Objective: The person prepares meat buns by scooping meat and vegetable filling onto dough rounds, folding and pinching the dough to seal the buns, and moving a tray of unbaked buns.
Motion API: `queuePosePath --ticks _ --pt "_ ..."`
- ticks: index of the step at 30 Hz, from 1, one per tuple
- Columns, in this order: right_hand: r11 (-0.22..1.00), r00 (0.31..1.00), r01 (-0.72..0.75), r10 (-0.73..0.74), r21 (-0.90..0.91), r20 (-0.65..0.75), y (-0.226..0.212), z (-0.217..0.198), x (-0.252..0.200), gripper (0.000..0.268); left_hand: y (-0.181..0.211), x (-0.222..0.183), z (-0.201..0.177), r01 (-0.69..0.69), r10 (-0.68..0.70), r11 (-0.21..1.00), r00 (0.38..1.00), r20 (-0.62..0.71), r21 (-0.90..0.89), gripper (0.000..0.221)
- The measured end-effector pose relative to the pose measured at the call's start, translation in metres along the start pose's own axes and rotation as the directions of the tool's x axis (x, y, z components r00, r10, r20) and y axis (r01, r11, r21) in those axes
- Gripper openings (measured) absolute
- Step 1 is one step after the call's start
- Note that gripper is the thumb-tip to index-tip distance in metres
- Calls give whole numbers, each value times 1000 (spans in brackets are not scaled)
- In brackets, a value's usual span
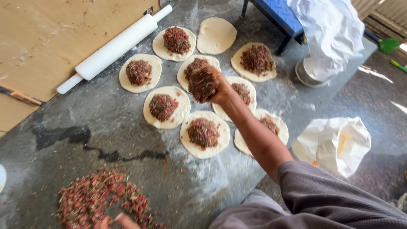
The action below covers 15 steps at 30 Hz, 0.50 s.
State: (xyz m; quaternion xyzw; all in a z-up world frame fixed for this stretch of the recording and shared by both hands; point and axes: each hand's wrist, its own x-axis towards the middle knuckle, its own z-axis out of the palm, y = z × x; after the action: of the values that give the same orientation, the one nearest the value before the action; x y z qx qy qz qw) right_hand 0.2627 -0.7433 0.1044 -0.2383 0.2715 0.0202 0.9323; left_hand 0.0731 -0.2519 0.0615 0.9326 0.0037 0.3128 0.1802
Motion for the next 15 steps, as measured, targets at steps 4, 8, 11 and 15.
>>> queuePosePath --ticks 4,8,11,15 --pt "989 992 126 -123 -75 36 -86 -15 71 39 123 13 58 -15 52 969 988 143 -246 30" --pt "877 901 300 -389 -375 -190 -171 -12 159 42 205 25 93 121 19 912 942 335 -392 29" --pt "508 788 291 -608 -811 -98 -203 -20 218 33 222 38 116 99 88 902 911 403 -421 28" --pt "-673 676 -120 -594 -730 437 -187 -61 261 32 210 51 147 141 31 926 897 441 -351 26"
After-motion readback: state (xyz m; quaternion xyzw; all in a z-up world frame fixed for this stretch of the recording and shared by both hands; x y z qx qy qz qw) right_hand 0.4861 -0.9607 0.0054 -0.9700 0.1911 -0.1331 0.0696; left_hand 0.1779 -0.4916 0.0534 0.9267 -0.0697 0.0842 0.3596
